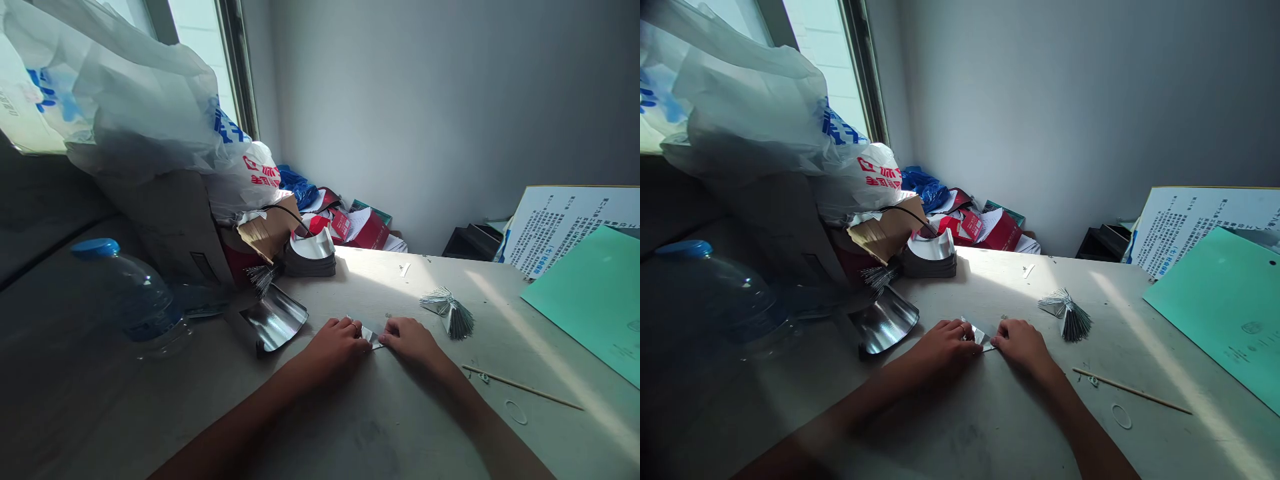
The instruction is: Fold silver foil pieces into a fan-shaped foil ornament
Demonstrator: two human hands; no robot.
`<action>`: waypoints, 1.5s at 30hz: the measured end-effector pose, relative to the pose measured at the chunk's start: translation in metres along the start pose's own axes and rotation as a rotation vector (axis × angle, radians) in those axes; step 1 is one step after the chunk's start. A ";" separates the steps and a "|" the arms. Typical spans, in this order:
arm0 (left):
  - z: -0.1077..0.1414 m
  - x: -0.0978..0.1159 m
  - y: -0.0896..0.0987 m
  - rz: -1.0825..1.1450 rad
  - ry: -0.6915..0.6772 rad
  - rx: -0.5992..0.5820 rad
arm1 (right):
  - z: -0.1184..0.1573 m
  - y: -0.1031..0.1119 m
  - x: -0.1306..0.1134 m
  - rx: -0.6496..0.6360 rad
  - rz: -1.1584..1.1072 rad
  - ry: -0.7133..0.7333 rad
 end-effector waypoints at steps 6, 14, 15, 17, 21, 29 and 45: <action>0.000 0.002 -0.002 -0.032 0.008 -0.031 | 0.001 0.005 0.003 0.030 0.048 -0.098; 0.002 0.004 0.000 -0.013 0.025 0.029 | 0.000 0.003 0.006 0.038 0.060 -0.085; 0.002 0.004 0.000 -0.013 0.022 0.036 | 0.000 0.003 0.006 0.037 0.061 -0.080; 0.002 0.005 -0.001 -0.021 0.013 0.036 | 0.001 0.002 0.006 0.028 0.064 -0.076; 0.002 0.007 -0.003 -0.032 0.002 0.010 | 0.004 0.004 -0.001 0.027 0.099 -0.033; 0.000 0.004 -0.003 0.011 0.014 0.074 | 0.022 0.002 -0.045 0.165 0.211 0.345; 0.002 -0.001 -0.009 0.066 0.009 0.083 | 0.015 -0.010 -0.039 0.070 0.033 0.243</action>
Point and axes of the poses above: each hand's wrist, its own z-axis away from the middle knuckle, its own y-axis out of the back of the hand, x = y × z, the point moved 7 cm from there along -z, towards the middle knuckle, and after that the axes turned 8 degrees about x, right-handed, at the moved point
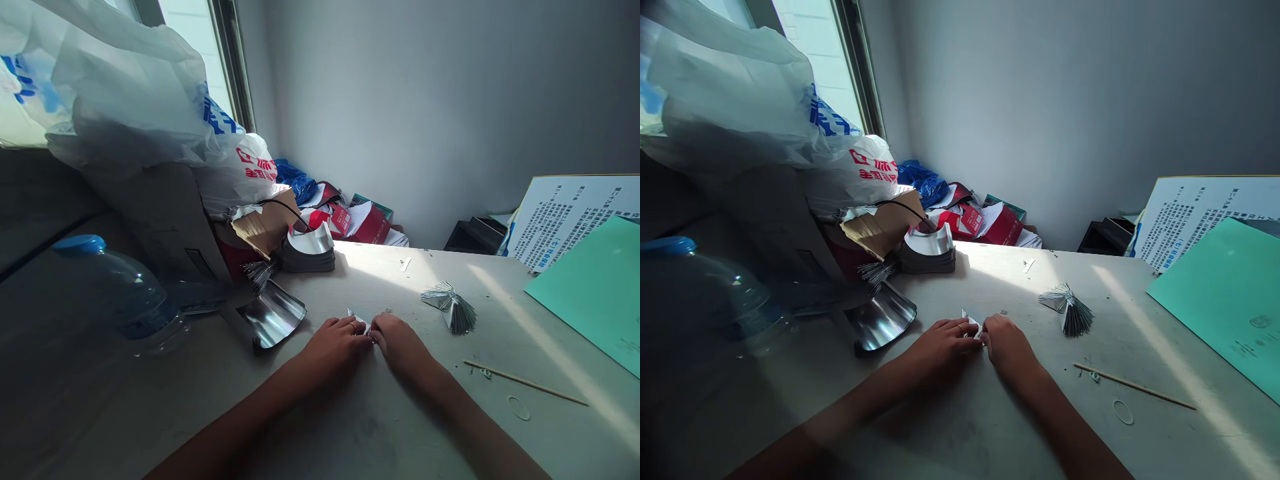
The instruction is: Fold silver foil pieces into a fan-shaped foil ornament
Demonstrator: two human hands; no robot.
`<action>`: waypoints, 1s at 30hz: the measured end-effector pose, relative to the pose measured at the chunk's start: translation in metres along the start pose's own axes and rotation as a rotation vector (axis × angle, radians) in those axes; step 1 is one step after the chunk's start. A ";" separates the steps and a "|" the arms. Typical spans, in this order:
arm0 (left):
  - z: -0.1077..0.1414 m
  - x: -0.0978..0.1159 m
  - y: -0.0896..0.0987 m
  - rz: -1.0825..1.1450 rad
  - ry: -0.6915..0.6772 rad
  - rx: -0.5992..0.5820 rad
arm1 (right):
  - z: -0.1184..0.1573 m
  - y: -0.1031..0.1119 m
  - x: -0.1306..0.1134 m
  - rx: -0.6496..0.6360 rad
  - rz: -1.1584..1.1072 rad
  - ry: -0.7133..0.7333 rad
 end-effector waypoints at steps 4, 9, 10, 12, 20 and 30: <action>0.001 0.001 0.002 0.030 0.022 -0.023 | -0.007 -0.005 0.005 0.013 0.145 -0.077; -0.002 0.005 0.011 0.031 0.029 -0.015 | -0.009 -0.005 0.003 0.043 0.242 -0.147; -0.002 0.006 0.013 0.032 0.023 -0.003 | -0.009 -0.005 0.002 0.049 0.259 -0.163; -0.002 0.006 0.014 0.034 0.007 0.025 | -0.011 -0.006 0.001 0.061 0.283 -0.187; -0.003 -0.002 0.008 0.037 -0.013 0.069 | -0.017 -0.001 0.017 0.110 0.286 -0.217; -0.002 0.016 0.018 0.203 -0.093 0.035 | -0.010 0.018 0.019 0.212 -0.223 0.115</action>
Point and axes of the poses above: each hand's wrist, its own z-axis away from the middle knuckle, its own y-axis out of the back of the hand, x = y × z, the point moved 7 cm from there along -z, towards the middle knuckle, and after that the axes turned 8 degrees about x, right-handed, at the moved point
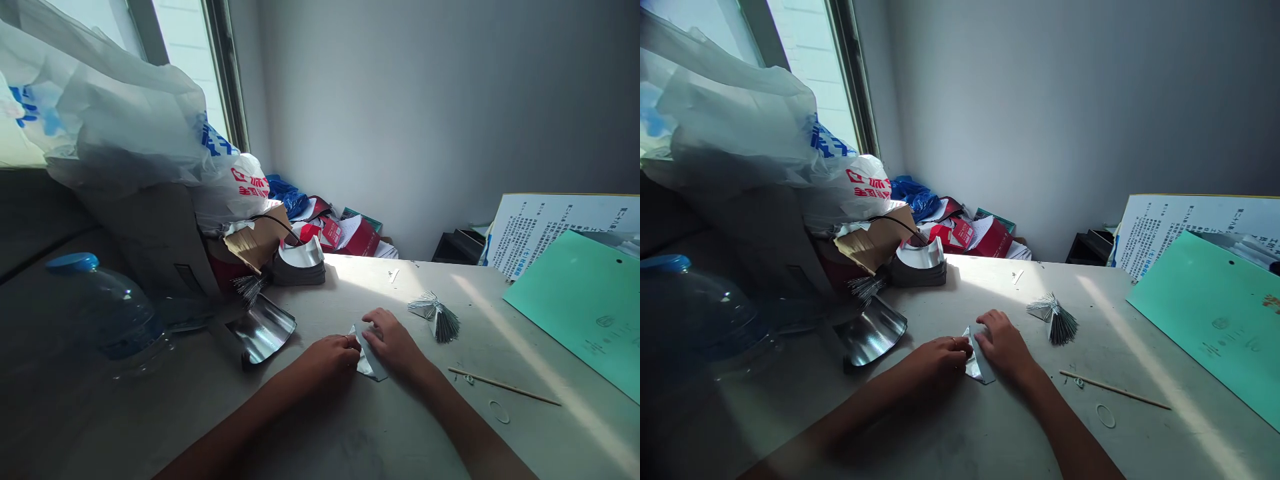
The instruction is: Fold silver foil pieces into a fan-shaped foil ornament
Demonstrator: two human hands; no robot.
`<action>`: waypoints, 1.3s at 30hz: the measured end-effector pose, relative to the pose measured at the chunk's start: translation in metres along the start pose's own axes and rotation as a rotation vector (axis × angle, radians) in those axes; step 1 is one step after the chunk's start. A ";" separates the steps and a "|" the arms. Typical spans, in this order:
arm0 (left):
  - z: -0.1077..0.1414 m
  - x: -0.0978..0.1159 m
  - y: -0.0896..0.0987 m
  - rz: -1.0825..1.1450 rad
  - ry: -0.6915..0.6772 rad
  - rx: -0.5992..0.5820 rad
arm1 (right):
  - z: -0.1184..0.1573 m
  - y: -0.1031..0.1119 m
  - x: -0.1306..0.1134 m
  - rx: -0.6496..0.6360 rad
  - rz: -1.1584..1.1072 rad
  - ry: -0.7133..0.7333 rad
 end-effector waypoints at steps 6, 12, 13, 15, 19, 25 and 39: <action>0.003 0.010 0.001 0.031 -0.104 -0.023 | 0.002 -0.007 0.000 -0.144 -0.092 0.026; 0.003 0.010 -0.006 0.047 -0.159 -0.020 | 0.003 -0.003 0.005 -0.175 -0.205 -0.122; 0.004 0.010 -0.007 0.044 -0.166 -0.020 | 0.002 -0.002 0.005 -0.162 -0.211 -0.137; 0.004 0.010 -0.008 0.033 -0.174 -0.022 | 0.002 -0.001 0.006 -0.129 -0.194 -0.157; 0.004 0.012 -0.008 0.008 -0.180 -0.023 | 0.002 -0.005 0.012 -0.105 -0.103 -0.210; 0.003 0.014 -0.009 0.007 -0.186 -0.033 | 0.001 -0.009 0.013 -0.061 0.010 -0.207; 0.003 0.011 -0.014 -0.062 -0.172 0.003 | 0.002 -0.009 0.006 0.062 0.028 -0.123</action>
Point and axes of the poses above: each hand's wrist, its own z-axis away from the middle knuckle, its own y-axis out of the back of the hand, x = y × z, the point moved 7 cm from there along -z, towards the middle knuckle, and after that the axes turned 8 degrees about x, right-handed, at the moved point
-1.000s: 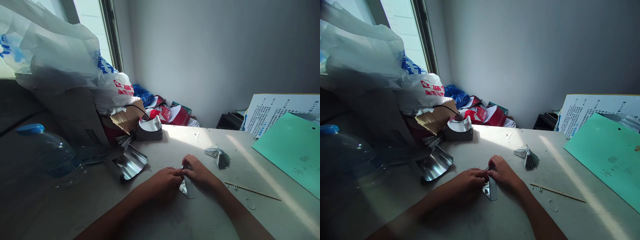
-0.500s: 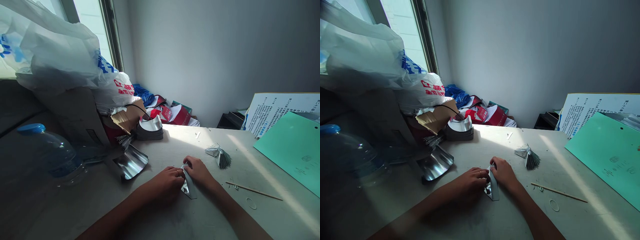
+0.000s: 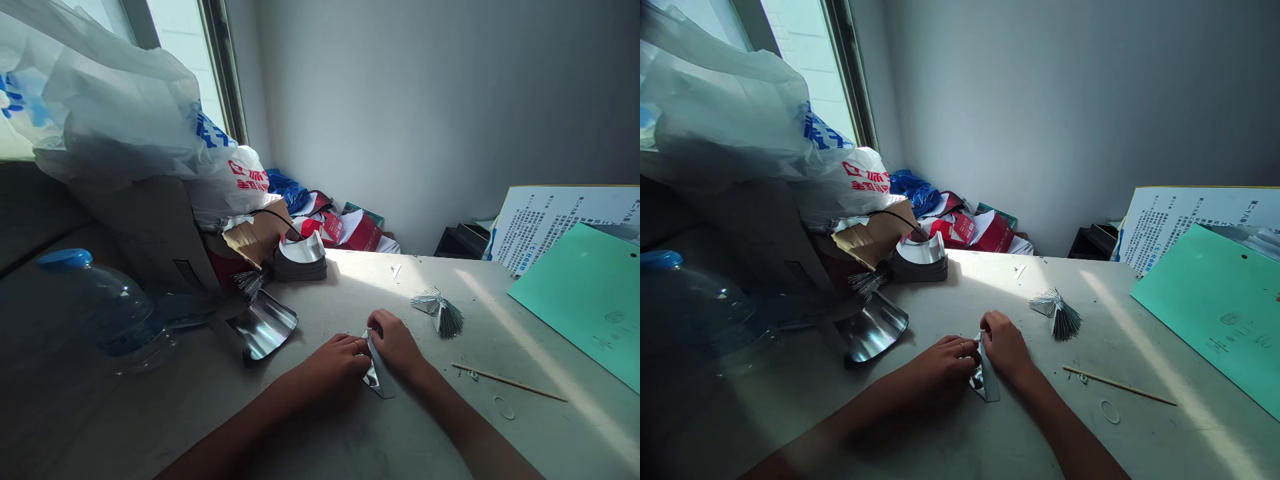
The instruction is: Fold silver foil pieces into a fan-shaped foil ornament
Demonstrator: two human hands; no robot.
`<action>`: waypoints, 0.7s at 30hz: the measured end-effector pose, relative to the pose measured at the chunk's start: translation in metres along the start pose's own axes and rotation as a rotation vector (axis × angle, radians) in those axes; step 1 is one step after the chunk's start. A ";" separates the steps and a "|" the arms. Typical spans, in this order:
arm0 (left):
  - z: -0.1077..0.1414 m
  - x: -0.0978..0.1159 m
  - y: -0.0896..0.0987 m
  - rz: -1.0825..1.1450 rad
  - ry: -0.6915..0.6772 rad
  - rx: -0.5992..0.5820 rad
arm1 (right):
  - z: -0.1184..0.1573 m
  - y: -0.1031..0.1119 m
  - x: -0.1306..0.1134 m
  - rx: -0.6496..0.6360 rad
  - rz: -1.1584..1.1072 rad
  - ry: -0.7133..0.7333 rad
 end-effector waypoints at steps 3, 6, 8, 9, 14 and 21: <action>0.000 0.001 0.001 0.004 0.000 0.001 | 0.000 0.000 0.000 -0.029 -0.025 0.000; 0.000 0.002 0.003 0.019 0.003 0.000 | 0.000 -0.002 -0.001 -0.088 -0.120 0.010; 0.000 0.002 0.003 0.029 0.008 -0.003 | 0.000 -0.003 0.001 -0.131 -0.150 -0.015; 0.000 0.002 0.003 0.030 0.011 -0.006 | -0.001 -0.004 0.003 -0.149 -0.151 -0.033; -0.001 0.004 0.001 0.021 -0.008 -0.020 | -0.002 -0.003 0.005 -0.205 -0.130 -0.077; 0.000 0.006 0.001 -0.013 -0.031 -0.005 | -0.001 0.005 -0.002 -0.218 -0.203 -0.075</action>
Point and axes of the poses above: each hand's wrist, its own z-axis away from the middle knuckle, its own y-axis out of the back of the hand, x = y × z, the point moved 7 cm from there along -z, towards the middle knuckle, and after that the axes turned 8 degrees about x, right-handed, at the moved point
